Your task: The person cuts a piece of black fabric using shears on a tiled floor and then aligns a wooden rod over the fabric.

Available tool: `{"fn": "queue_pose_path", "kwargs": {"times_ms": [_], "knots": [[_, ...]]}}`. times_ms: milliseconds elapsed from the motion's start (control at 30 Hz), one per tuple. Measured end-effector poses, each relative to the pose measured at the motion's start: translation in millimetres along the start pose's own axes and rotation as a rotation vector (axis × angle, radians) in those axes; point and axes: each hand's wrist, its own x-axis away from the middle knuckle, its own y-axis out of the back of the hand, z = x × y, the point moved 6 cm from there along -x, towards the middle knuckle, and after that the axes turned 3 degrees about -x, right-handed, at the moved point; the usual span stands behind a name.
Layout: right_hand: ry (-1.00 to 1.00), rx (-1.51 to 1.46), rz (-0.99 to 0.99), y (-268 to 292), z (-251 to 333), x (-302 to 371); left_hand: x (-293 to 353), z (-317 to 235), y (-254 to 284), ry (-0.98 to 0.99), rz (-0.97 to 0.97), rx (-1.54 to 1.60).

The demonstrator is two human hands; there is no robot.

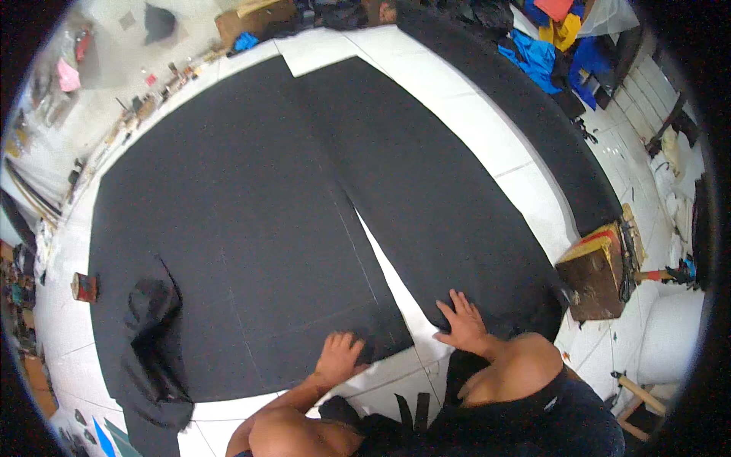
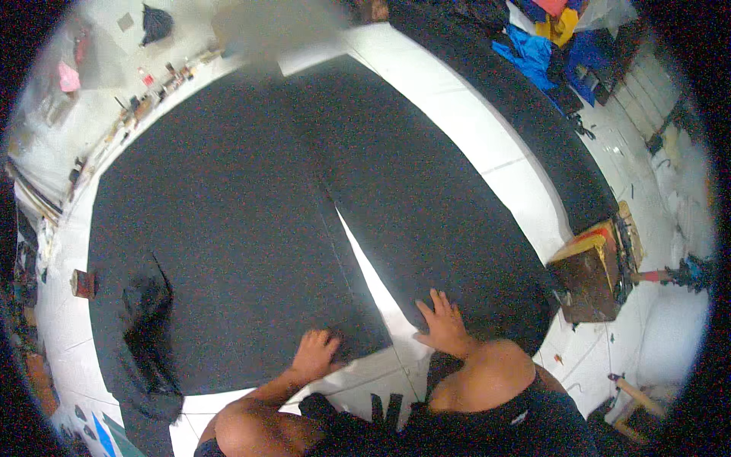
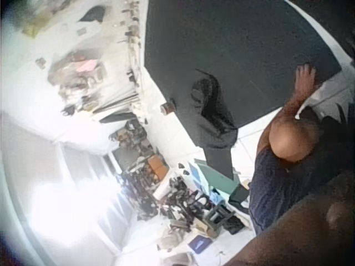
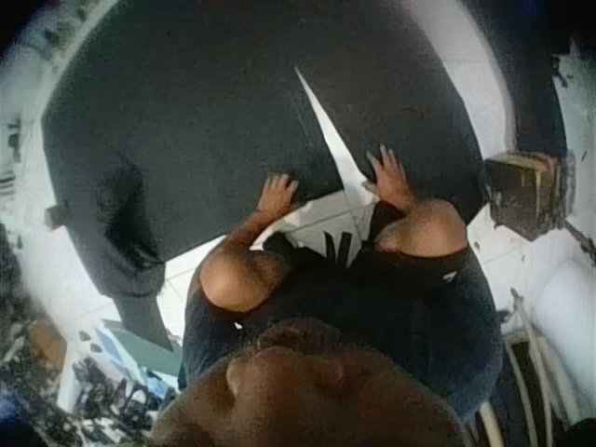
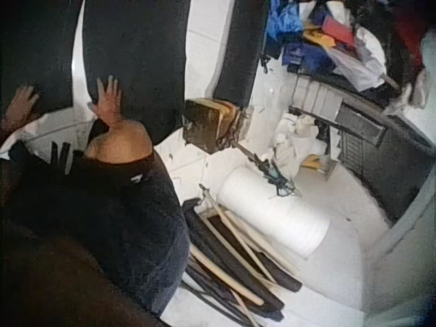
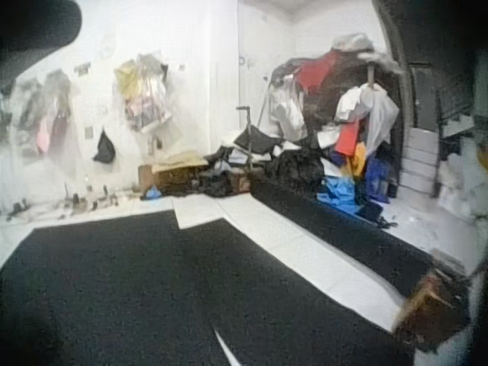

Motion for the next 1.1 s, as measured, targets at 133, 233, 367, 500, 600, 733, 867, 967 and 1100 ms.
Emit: {"fn": "queue_pose_path", "kwargs": {"times_ms": [133, 233, 367, 500, 600, 733, 867, 967, 1100], "knots": [[-0.161, -0.393, -0.089, -0.1, -44.7, -17.1, 7.7, -3.9, -0.5, 0.006, -0.020, -0.042], [-0.401, -0.808, -0.167, -9.0, -85.2, -22.3, 13.7, -3.5, -9.6, -0.055, -0.074, -0.062], [-0.545, -1.338, -0.503, -37.4, -143.8, -24.7, 14.2, 1.2, -15.4, -0.013, -0.104, 0.032], [-0.536, -1.633, -0.565, -23.0, -150.0, -28.0, 13.3, 8.3, -5.7, 0.146, -0.046, 0.187], [-0.631, -1.754, -0.601, -19.6, -157.6, -29.3, 7.0, 9.4, 1.6, 0.263, -0.039, 0.312], [-0.679, -1.859, -0.644, 1.3, -131.5, -31.5, 32.5, 50.0, 22.0, 0.469, -0.367, 0.506], [-0.531, -1.965, -0.655, 2.5, -137.9, -41.4, 104.0, 119.4, 76.9, 0.842, -0.881, 0.389], [-0.515, -1.971, -0.566, -1.5, -131.1, -51.9, 180.6, 180.1, 88.4, 1.036, -1.298, 0.378], [-0.477, -1.668, -0.612, 41.8, -86.3, -68.3, 285.4, 250.8, 63.6, 1.393, -1.446, 0.333]]}}
